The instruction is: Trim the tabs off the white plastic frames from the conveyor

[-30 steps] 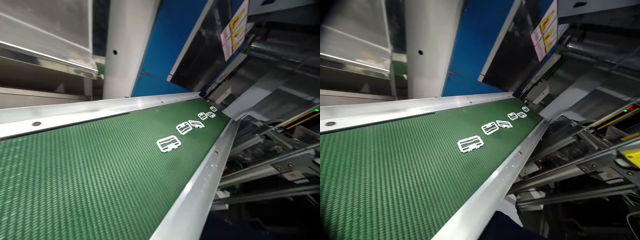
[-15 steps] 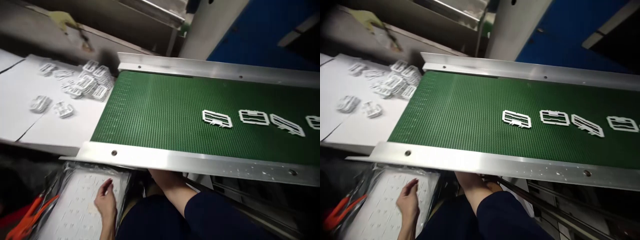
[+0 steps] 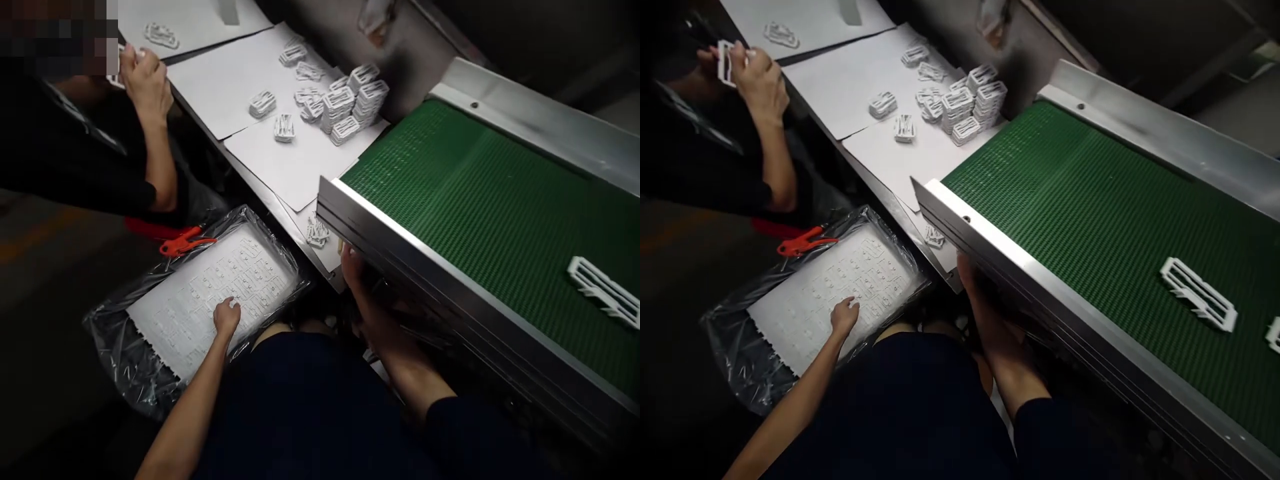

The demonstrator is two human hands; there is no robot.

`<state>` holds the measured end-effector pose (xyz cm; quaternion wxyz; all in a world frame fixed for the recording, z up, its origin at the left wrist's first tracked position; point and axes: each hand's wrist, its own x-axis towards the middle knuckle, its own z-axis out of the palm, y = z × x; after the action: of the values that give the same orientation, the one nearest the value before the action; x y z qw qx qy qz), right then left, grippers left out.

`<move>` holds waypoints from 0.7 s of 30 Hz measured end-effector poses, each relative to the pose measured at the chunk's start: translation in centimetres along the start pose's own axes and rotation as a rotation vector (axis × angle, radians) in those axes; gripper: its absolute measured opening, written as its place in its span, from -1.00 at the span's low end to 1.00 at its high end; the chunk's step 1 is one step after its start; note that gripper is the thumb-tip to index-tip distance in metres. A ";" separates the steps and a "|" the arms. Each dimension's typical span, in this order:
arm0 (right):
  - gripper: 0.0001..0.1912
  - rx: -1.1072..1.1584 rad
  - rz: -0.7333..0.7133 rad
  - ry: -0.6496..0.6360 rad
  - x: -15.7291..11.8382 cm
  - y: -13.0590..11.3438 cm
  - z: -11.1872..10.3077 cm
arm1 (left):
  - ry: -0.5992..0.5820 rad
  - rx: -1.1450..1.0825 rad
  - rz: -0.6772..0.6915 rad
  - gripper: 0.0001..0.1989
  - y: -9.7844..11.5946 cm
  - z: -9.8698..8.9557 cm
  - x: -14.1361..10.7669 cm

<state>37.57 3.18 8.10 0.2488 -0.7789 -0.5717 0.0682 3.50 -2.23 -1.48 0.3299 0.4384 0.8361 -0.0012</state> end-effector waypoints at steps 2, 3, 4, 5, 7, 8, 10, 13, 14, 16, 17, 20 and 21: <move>-0.65 0.042 -0.009 0.039 -2.0 -0.1 0.8 | 0.012 0.008 0.064 -0.73 0.4 0.7 1.0; -0.64 0.065 -0.031 0.044 -3.4 -0.3 0.9 | 0.023 0.007 0.104 -0.73 1.0 1.0 1.7; -0.64 0.091 -0.065 0.036 -4.9 -0.7 1.1 | 0.038 0.001 0.145 -0.73 1.9 1.2 2.5; -0.66 0.119 -0.112 0.013 -6.5 -1.2 1.2 | 0.056 -0.009 0.184 -0.73 3.0 1.2 3.5; -0.72 0.172 -0.213 -0.066 -9.5 -2.5 1.6 | 0.099 -0.041 0.254 -0.73 5.6 1.0 6.0; -0.74 0.194 -0.260 -0.114 -10.9 -3.1 1.8 | 0.119 -0.061 0.281 -0.73 6.9 0.7 7.4; -0.74 0.225 -0.327 -0.211 -13.0 -4.4 2.4 | 0.147 -0.104 0.306 -0.71 9.5 0.1 10.3; -0.72 0.238 -0.364 -0.362 -14.2 -5.8 3.7 | 0.166 -0.173 0.264 -0.66 12.2 -0.5 14.0; -0.71 0.234 -0.368 -0.416 -14.1 -6.2 4.4 | 0.163 -0.201 0.242 -0.68 12.7 -0.6 14.9; -0.69 0.218 -0.379 -0.524 -13.2 -7.1 6.4 | 0.140 -0.269 0.204 -0.76 13.3 -0.8 16.0; -0.68 0.204 -0.388 -0.575 -12.4 -7.5 7.7 | 0.124 -0.312 0.192 -0.80 13.5 -0.9 16.2; -0.60 0.131 -0.433 -0.691 -9.3 -9.1 12.8 | 0.095 -0.485 0.188 -0.82 13.7 -1.9 15.2; -0.54 0.096 -0.454 -0.716 -8.1 -9.7 14.6 | 0.102 -0.559 0.192 -0.81 13.5 -2.3 14.4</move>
<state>20.84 2.42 -1.51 0.0793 -0.5479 -0.7751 0.3044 6.38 17.32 -3.75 0.3941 0.4073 0.7741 0.2821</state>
